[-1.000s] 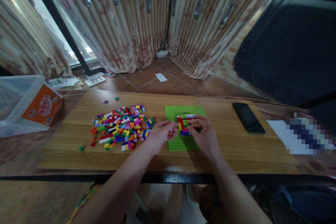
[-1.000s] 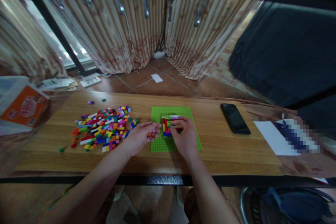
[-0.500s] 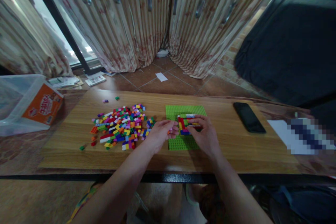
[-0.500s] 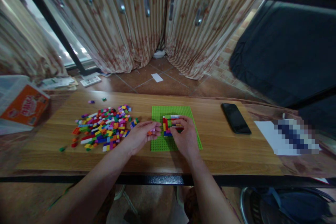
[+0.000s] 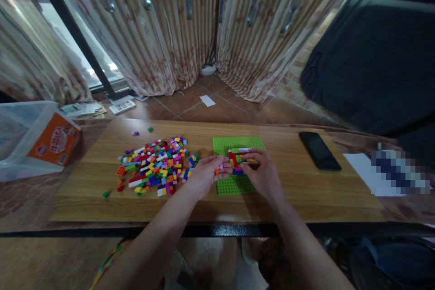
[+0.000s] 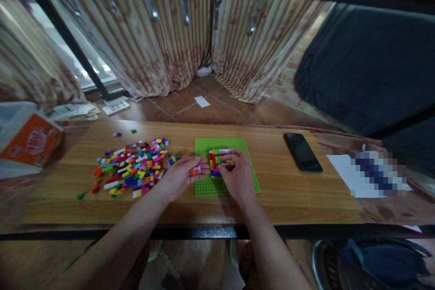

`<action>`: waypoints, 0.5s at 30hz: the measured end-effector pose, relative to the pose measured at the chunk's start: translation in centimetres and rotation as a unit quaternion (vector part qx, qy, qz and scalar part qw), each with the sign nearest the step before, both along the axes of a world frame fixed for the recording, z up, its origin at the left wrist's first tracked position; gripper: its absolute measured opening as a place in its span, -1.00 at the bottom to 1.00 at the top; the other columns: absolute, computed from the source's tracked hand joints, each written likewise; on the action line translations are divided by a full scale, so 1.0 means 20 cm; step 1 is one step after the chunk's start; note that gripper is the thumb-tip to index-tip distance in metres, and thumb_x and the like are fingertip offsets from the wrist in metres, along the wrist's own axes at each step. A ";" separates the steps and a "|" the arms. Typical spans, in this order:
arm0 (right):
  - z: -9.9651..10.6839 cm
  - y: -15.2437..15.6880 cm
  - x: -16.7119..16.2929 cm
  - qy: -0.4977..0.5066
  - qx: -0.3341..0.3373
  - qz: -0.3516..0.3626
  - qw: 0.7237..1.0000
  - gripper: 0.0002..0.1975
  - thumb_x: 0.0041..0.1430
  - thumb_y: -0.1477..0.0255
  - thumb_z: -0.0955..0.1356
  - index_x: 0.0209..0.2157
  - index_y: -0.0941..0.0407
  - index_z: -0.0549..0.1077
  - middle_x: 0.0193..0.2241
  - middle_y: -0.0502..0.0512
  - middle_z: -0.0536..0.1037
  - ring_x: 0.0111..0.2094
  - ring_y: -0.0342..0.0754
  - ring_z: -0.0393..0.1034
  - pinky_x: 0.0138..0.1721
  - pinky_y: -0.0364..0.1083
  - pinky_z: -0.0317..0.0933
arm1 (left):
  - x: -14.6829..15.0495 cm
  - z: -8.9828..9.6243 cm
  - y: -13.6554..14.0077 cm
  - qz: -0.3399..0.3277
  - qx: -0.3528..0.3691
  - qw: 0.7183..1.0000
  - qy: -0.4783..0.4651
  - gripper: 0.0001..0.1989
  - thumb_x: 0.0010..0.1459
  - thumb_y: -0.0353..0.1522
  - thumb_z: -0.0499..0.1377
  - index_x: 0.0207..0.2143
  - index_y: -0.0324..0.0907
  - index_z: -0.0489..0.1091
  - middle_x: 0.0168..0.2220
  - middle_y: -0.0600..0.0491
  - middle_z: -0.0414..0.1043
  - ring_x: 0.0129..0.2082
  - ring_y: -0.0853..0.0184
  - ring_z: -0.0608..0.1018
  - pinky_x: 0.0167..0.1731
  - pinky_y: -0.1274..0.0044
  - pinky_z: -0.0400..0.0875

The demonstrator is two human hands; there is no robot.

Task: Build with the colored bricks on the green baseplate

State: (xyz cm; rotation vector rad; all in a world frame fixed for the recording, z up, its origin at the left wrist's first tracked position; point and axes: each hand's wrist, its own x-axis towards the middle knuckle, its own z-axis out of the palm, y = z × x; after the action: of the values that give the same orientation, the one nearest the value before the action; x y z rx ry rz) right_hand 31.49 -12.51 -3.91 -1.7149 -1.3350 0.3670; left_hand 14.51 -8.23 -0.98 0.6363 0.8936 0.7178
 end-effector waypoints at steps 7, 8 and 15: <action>0.02 -0.02 -0.03 -0.086 0.073 -0.005 0.994 -0.88 0.10 0.41 0.35 -0.30 0.04 0.53 -0.10 0.15 0.47 -0.01 0.11 0.35 0.06 0.21 0.20 | -0.02 0.03 0.01 -0.014 -0.038 0.997 -0.062 -0.79 0.21 -0.51 0.05 -0.21 -0.36 0.47 -0.27 -0.17 0.58 -0.27 0.29 0.62 -0.20 0.50 0.50; 0.03 -0.02 -0.04 -0.100 0.087 0.000 0.991 -0.87 0.12 0.40 0.35 -0.29 0.03 0.53 -0.09 0.15 0.47 0.01 0.11 0.34 0.07 0.21 0.19 | -0.02 0.03 0.02 -0.016 -0.043 0.997 -0.066 -0.79 0.21 -0.50 0.05 -0.20 -0.35 0.47 -0.26 -0.17 0.57 -0.26 0.28 0.62 -0.19 0.50 0.50; 0.07 -0.03 -0.13 -0.161 0.101 0.105 0.976 -0.81 0.22 0.38 0.33 -0.15 0.01 0.54 0.06 0.16 0.39 0.08 0.11 0.25 0.07 0.20 0.19 | -0.03 0.03 0.02 -0.029 -0.057 0.991 -0.120 -0.78 0.23 -0.41 0.07 -0.25 -0.32 0.49 -0.28 -0.10 0.55 -0.32 0.35 0.58 -0.21 0.50 0.50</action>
State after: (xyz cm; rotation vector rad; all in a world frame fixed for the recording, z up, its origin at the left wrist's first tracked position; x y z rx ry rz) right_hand 28.92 -13.19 -2.45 -1.5092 -1.7341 0.0663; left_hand 13.96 -7.83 -0.31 0.4607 0.6856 0.6704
